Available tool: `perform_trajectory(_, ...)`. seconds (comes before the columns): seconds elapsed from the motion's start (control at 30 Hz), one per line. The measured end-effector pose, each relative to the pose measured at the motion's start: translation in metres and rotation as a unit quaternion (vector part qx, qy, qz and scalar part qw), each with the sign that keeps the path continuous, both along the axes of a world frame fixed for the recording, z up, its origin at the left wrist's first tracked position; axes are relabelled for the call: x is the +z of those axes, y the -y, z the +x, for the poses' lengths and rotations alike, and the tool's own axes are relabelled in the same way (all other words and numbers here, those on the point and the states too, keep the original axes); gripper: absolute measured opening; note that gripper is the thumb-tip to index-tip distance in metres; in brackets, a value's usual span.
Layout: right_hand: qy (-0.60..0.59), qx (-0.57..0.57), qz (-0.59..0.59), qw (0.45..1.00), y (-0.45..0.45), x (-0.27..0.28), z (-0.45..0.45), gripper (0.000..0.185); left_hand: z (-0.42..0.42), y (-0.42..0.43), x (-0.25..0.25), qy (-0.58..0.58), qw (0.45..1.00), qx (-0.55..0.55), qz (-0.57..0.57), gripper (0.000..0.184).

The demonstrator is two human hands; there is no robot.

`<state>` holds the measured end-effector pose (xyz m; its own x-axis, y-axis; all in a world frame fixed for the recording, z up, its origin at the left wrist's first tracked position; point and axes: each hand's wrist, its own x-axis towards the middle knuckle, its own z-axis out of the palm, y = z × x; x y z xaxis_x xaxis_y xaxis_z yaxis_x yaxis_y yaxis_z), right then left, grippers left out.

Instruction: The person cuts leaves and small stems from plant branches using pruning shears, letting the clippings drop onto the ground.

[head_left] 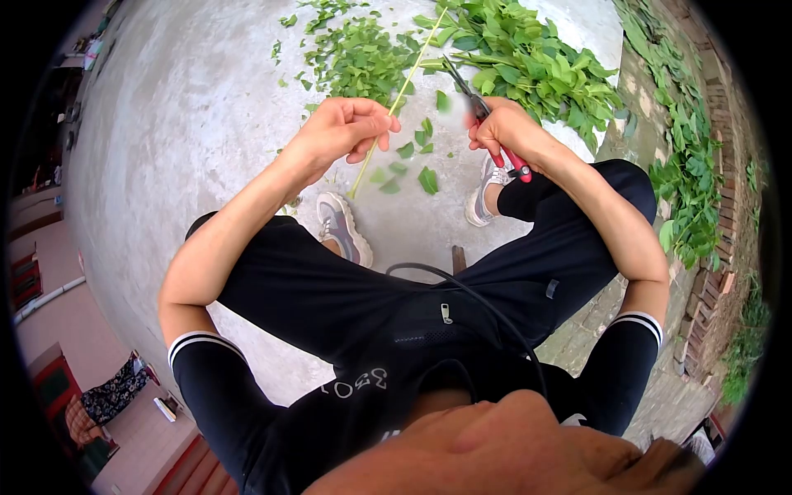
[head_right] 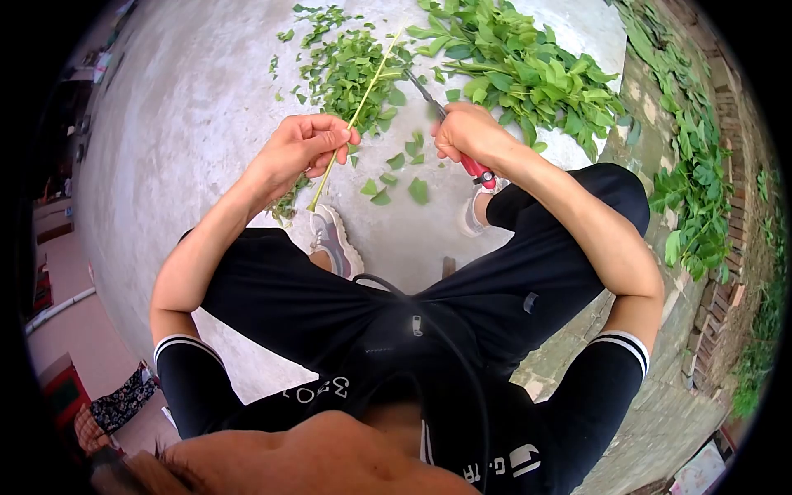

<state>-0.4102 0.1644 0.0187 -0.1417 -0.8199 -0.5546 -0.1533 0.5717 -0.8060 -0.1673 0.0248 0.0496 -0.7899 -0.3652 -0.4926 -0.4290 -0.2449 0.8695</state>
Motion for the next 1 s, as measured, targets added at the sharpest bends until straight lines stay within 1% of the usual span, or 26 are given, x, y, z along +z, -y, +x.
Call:
perform_trajectory(0.07, -0.101, -0.01, -0.015, 0.995, 0.0, 0.002, -0.009, 0.032, 0.004, 0.003, -0.004, 0.009, 0.985, -0.037, -0.168, 0.019)
perform_trajectory(0.1, -0.109, -0.012, -0.035, 0.993, 0.0, 0.002, -0.012, 0.03, 0.004, 0.004, -0.005, 0.013, 0.967, -0.057, -0.25, 0.019)
perform_trajectory(0.17, -0.124, -0.017, -0.073, 0.989, -0.001, 0.002, -0.017, 0.029, 0.004, 0.001, -0.001, 0.025, 0.964, -0.059, -0.258, 0.018)
perform_trajectory(0.27, -0.086, -0.038, -0.08, 0.992, -0.001, -0.006, -0.019, 0.028, 0.003, -0.001, 0.001, 0.037, 0.963, -0.068, -0.256, 0.018)
perform_trajectory(0.37, -0.076, -0.069, -0.098, 0.99, -0.003, 0.008, -0.009, 0.016, 0.002, -0.001, 0.003, 0.045, 0.966, -0.067, -0.245, 0.016)
perform_trajectory(0.43, -0.137, -0.036, -0.093, 0.986, -0.002, 0.014, -0.011, 0.009, 0.002, -0.002, 0.004, 0.043, 0.967, -0.07, -0.24, 0.016)
perform_trajectory(0.47, -0.168, -0.019, -0.09, 0.982, -0.001, 0.016, -0.012, 0.009, 0.002, -0.002, 0.004, 0.04, 0.967, -0.075, -0.24, 0.017)
perform_trajectory(0.57, -0.174, -0.041, -0.061, 0.982, -0.002, 0.014, -0.014, 0.018, 0.004, 0.0, 0.005, 0.032, 0.968, -0.067, -0.238, 0.019)
perform_trajectory(0.7, -0.146, -0.012, -0.091, 0.985, -0.002, 0.007, -0.016, 0.008, 0.006, 0.007, 0.003, 0.017, 0.971, -0.031, -0.236, 0.019)
perform_trajectory(0.77, -0.129, 0.005, -0.121, 0.984, -0.004, 0.001, -0.013, 0.022, 0.007, 0.007, 0.007, 0.013, 0.971, -0.029, -0.238, 0.019)
perform_trajectory(0.87, -0.087, 0.036, -0.088, 0.992, -0.001, 0.005, -0.011, 0.026, 0.008, 0.007, 0.008, 0.025, 0.965, -0.047, -0.256, 0.018)
perform_trajectory(0.97, -0.146, 0.058, -0.153, 0.976, -0.002, 0.008, -0.004, 0.022, 0.009, 0.005, 0.002, 0.019, 0.963, -0.06, -0.262, 0.017)
perform_trajectory(1.0, -0.14, 0.057, -0.129, 0.98, -0.001, 0.011, -0.003, 0.02, 0.009, 0.005, 0.0, 0.013, 0.963, -0.063, -0.261, 0.017)
